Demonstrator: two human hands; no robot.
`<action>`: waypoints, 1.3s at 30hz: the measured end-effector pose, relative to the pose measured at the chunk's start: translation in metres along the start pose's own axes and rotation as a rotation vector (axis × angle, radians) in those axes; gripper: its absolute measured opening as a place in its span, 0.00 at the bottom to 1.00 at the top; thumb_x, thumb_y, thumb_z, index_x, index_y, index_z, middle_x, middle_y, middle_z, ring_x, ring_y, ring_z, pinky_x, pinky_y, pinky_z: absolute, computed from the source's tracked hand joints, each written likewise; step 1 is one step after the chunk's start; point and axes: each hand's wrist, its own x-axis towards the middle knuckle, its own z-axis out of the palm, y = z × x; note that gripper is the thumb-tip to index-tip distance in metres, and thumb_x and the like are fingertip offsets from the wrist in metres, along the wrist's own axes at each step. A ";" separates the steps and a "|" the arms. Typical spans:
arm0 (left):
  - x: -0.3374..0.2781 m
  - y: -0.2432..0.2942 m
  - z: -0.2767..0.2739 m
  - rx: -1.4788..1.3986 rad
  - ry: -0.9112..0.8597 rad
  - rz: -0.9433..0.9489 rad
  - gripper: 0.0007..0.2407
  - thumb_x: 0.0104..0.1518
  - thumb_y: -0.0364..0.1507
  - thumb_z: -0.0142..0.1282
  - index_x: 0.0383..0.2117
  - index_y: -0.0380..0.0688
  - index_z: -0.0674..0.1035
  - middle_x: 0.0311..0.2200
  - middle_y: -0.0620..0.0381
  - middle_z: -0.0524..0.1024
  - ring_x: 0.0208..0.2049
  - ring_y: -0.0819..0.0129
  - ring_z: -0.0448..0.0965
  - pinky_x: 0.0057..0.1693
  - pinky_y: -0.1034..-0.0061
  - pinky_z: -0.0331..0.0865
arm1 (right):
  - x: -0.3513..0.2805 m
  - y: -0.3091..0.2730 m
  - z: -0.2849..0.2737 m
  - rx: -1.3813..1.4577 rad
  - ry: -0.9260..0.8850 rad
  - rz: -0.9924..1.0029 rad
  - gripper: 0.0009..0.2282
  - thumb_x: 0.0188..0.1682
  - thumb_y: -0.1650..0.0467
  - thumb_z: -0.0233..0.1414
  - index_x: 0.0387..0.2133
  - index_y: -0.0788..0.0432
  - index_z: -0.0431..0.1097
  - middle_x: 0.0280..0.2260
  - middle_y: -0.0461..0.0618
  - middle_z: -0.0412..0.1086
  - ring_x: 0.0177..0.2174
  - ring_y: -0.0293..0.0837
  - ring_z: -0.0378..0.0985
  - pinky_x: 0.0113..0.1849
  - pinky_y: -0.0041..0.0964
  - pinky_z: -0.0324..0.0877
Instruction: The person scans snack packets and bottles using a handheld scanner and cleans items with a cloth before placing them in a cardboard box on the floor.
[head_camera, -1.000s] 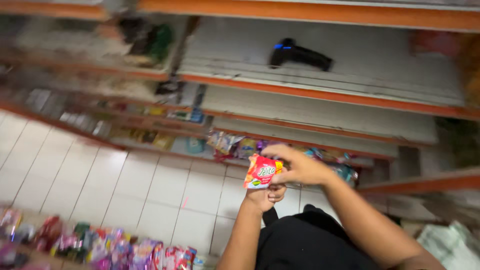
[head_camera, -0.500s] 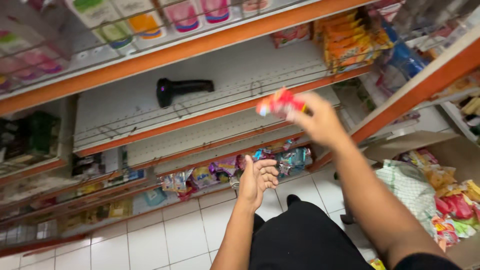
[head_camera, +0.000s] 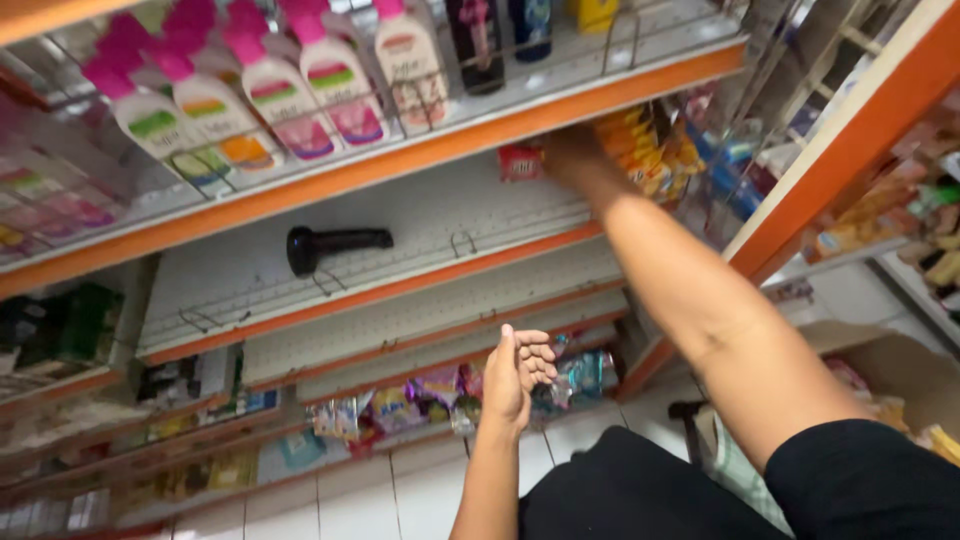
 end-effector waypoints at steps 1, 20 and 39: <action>0.008 -0.002 0.006 0.007 -0.005 0.012 0.24 0.68 0.48 0.37 0.40 0.35 0.77 0.27 0.52 0.78 0.24 0.67 0.78 0.33 0.77 0.71 | 0.002 0.003 0.002 -0.023 -0.026 -0.010 0.20 0.48 0.67 0.56 0.56 0.50 0.70 0.57 0.63 0.66 0.57 0.61 0.65 0.57 0.52 0.60; 0.080 -0.012 0.060 0.076 -0.076 0.127 0.24 0.67 0.47 0.36 0.39 0.35 0.77 0.26 0.52 0.78 0.23 0.67 0.78 0.32 0.77 0.71 | 0.012 -0.012 -0.011 0.141 0.462 -0.035 0.14 0.51 0.65 0.48 0.45 0.58 0.74 0.46 0.60 0.74 0.49 0.61 0.73 0.52 0.57 0.65; 0.021 -0.075 0.025 0.159 0.028 -0.201 0.22 0.66 0.45 0.43 0.39 0.33 0.78 0.24 0.52 0.78 0.21 0.68 0.77 0.30 0.76 0.70 | -0.354 -0.012 -0.035 0.790 -0.131 0.181 0.10 0.47 0.66 0.58 0.36 0.60 0.77 0.34 0.54 0.79 0.35 0.48 0.82 0.39 0.40 0.74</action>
